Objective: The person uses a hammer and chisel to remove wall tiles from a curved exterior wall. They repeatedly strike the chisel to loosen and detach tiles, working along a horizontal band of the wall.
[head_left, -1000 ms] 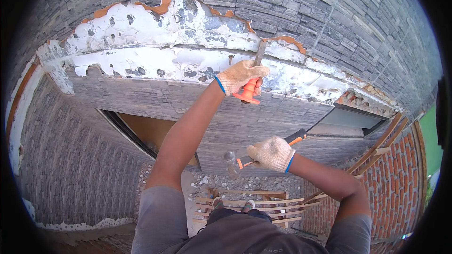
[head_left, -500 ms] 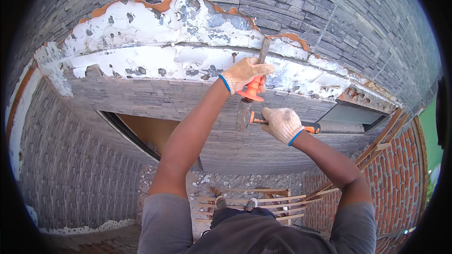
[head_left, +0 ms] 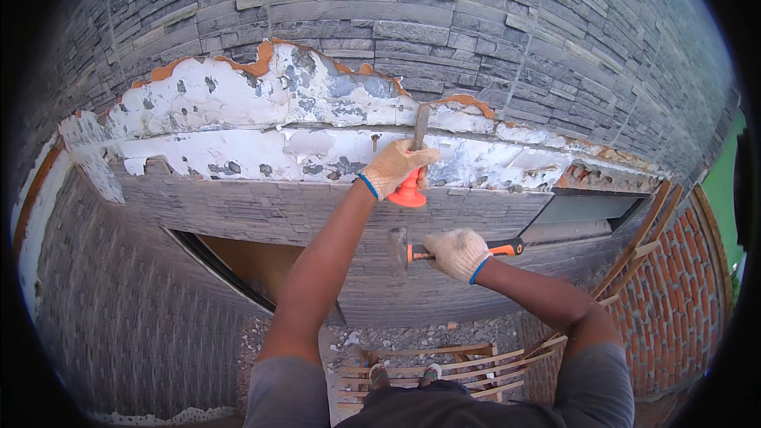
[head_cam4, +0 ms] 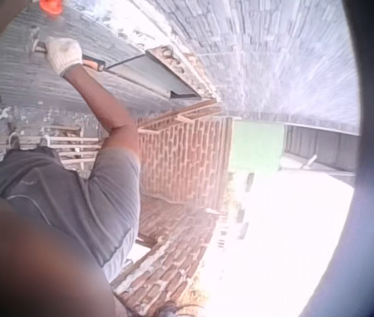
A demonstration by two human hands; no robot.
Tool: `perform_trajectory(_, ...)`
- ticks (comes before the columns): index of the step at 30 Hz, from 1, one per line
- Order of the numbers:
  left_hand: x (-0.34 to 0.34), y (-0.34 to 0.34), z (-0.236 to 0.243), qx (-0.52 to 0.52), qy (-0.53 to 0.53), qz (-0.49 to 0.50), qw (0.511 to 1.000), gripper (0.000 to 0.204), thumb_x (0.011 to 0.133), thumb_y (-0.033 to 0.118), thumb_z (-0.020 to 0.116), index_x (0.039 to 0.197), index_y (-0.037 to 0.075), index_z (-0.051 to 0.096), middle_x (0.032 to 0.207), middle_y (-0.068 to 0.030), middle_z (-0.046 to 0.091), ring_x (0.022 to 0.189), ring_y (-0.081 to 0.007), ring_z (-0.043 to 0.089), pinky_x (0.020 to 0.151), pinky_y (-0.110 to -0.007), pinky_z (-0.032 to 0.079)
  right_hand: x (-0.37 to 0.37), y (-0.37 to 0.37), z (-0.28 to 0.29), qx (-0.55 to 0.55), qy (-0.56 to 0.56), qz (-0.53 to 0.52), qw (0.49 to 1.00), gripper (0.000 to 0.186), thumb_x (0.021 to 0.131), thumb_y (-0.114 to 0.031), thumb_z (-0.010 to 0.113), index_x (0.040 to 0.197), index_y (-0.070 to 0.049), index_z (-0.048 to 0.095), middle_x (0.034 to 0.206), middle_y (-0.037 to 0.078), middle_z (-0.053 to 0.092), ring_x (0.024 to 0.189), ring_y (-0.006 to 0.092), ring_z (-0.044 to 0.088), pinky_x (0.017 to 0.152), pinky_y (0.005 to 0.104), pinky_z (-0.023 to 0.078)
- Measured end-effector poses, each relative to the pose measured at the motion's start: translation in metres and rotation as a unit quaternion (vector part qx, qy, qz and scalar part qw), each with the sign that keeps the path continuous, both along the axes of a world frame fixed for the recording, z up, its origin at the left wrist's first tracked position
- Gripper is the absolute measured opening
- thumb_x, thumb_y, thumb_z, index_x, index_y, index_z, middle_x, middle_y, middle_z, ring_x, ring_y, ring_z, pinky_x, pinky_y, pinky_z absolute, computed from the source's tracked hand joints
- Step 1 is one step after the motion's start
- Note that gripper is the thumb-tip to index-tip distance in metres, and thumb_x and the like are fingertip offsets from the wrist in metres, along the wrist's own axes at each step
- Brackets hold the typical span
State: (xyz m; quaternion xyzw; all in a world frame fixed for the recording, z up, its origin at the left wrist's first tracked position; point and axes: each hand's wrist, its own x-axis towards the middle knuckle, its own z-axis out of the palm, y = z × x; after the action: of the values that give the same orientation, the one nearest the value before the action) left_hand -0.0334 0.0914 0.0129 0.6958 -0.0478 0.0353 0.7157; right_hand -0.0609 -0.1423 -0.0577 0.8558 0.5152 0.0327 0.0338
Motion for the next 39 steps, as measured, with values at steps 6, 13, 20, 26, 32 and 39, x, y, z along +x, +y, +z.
perform_trajectory(6, 0.012, -0.005, -0.008, -0.041, 0.000, -0.007, 0.999, 0.027, 0.093, 0.026, 0.072, 0.093, 0.003, 0.058, 0.072, -0.0043, 0.058, 0.061, -0.0165, 0.061, 0.058, -0.033, 0.052, 0.001, 0.002, 0.004, -0.162, 0.130, 0.083, 0.975, 0.018, 0.089, -0.024, 0.066, 0.101, -0.012, 0.069, 0.083, 0.014, 0.073, 0.082, 0.0375, 0.073, 0.068, 0.0518, 0.057)
perform_trajectory(13, 0.012, -0.013, -0.010, -0.078, -0.024, 0.002, 0.997, 0.030, 0.094, 0.029, 0.071, 0.090, 0.004, 0.056, 0.070, -0.0048, 0.054, 0.058, -0.0171, 0.058, 0.056, -0.034, 0.052, 0.014, -0.014, 0.012, -0.178, 0.120, -0.001, 0.977, 0.025, 0.087, -0.026, 0.069, 0.107, -0.011, 0.069, 0.088, 0.014, 0.074, 0.086, 0.0345, 0.074, 0.071, 0.0496, 0.058)
perform_trajectory(20, 0.010, -0.018, -0.007, -0.081, -0.027, 0.015, 0.996, 0.027, 0.094, 0.027, 0.071, 0.092, 0.003, 0.057, 0.071, -0.0050, 0.055, 0.060, -0.0171, 0.059, 0.055, -0.034, 0.052, 0.023, -0.013, 0.023, -0.050, 0.063, 0.031, 0.996, 0.021, 0.087, -0.027, 0.069, 0.099, -0.010, 0.068, 0.084, 0.014, 0.073, 0.081, 0.0349, 0.073, 0.068, 0.0492, 0.057)
perform_trajectory(26, 0.003, -0.016, -0.010, -0.110, -0.005, 0.021, 0.994, 0.028, 0.094, 0.026, 0.071, 0.097, 0.002, 0.057, 0.071, -0.0057, 0.055, 0.058, -0.0187, 0.061, 0.055, -0.035, 0.052, 0.032, -0.035, 0.017, -0.091, 0.081, 0.018, 0.992, 0.020, 0.089, -0.027, 0.070, 0.097, -0.009, 0.067, 0.080, 0.014, 0.072, 0.079, 0.0344, 0.073, 0.067, 0.0492, 0.056)
perform_trajectory(32, -0.002, -0.012, -0.005, -0.102, -0.013, 0.032, 0.994, 0.027, 0.093, 0.025, 0.071, 0.094, 0.002, 0.056, 0.070, -0.0056, 0.054, 0.056, -0.0180, 0.059, 0.053, -0.035, 0.051, -0.024, -0.061, -0.028, -0.183, 0.195, 0.066, 0.961, 0.025, 0.090, -0.030, 0.069, 0.102, -0.009, 0.066, 0.083, 0.013, 0.072, 0.081, 0.0342, 0.073, 0.071, 0.0495, 0.056)
perform_trajectory(39, -0.003, -0.003, 0.001, -0.065, 0.011, 0.050, 0.997, 0.026, 0.093, 0.024, 0.071, 0.087, 0.004, 0.057, 0.068, -0.0047, 0.053, 0.056, -0.0159, 0.056, 0.051, -0.032, 0.050, -0.026, -0.039, -0.010, -0.154, 0.198, 0.009, 0.968, 0.028, 0.090, -0.034, 0.065, 0.102, -0.009, 0.066, 0.081, 0.015, 0.072, 0.078, 0.0344, 0.073, 0.070, 0.0486, 0.057)
